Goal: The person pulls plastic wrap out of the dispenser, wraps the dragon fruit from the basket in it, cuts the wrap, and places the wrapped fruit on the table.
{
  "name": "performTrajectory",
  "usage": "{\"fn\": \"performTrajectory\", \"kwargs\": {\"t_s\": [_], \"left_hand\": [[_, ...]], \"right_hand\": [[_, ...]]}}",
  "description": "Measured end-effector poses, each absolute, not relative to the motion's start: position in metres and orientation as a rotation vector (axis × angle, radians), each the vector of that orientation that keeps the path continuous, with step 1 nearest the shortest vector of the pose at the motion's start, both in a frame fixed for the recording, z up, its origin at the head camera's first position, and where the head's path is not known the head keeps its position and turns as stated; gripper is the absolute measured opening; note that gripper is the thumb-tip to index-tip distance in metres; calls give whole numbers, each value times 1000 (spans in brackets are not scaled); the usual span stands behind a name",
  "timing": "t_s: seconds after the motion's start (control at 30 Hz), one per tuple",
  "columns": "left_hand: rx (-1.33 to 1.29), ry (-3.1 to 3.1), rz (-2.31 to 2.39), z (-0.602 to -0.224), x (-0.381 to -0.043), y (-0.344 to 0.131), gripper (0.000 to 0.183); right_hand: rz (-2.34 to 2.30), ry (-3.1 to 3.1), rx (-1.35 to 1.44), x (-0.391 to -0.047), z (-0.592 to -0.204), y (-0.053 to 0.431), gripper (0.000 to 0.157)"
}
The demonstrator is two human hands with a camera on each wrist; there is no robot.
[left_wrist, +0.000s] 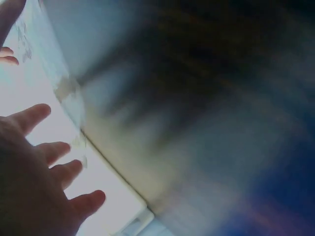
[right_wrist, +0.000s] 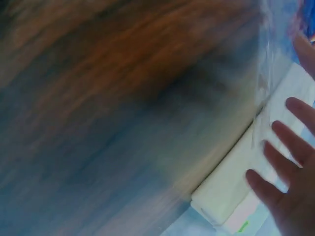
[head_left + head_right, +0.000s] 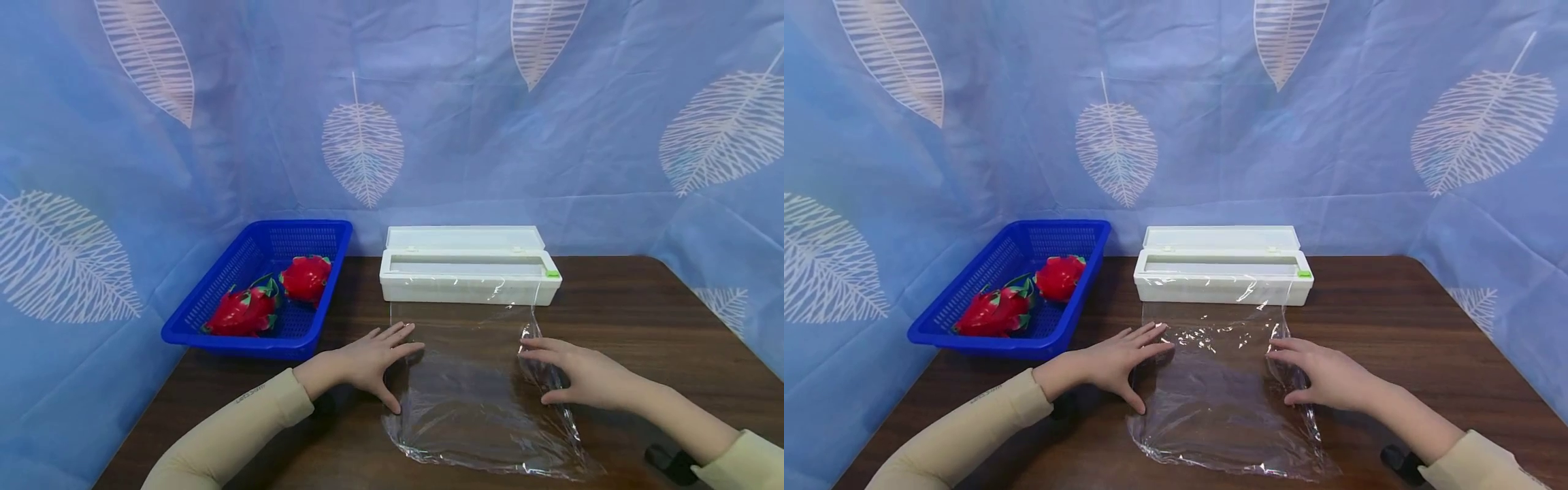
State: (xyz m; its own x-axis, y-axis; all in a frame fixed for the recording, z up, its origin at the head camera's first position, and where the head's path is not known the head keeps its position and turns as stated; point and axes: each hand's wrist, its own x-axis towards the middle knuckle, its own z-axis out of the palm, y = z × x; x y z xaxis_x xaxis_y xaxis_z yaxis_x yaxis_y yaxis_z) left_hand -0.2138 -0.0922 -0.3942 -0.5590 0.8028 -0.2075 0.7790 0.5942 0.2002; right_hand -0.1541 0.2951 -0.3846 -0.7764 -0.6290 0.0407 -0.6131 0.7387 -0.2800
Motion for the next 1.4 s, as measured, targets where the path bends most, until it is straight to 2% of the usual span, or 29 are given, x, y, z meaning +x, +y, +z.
{"fn": "performTrajectory", "kwargs": {"t_s": [0.17, 0.3, 1.0, 1.17, 1.4], "left_hand": [[1219, 2517, 90, -399, -214, -94, 115], [1207, 2518, 88, -400, -214, -95, 115], [1135, 2501, 139, -400, -216, -105, 110], [1169, 2527, 234, -381, -204, -111, 103], [1208, 2550, 449, -329, -185, -128, 89]], "right_hand": [[-432, 2784, -838, -154, -391, 301, 94], [-434, 2723, -734, -152, -393, 306, 101], [-422, 2697, -658, -146, -397, 311, 108], [-444, 2681, -638, -146, -398, 312, 107], [-492, 2656, -601, -144, -400, 314, 108]]}}
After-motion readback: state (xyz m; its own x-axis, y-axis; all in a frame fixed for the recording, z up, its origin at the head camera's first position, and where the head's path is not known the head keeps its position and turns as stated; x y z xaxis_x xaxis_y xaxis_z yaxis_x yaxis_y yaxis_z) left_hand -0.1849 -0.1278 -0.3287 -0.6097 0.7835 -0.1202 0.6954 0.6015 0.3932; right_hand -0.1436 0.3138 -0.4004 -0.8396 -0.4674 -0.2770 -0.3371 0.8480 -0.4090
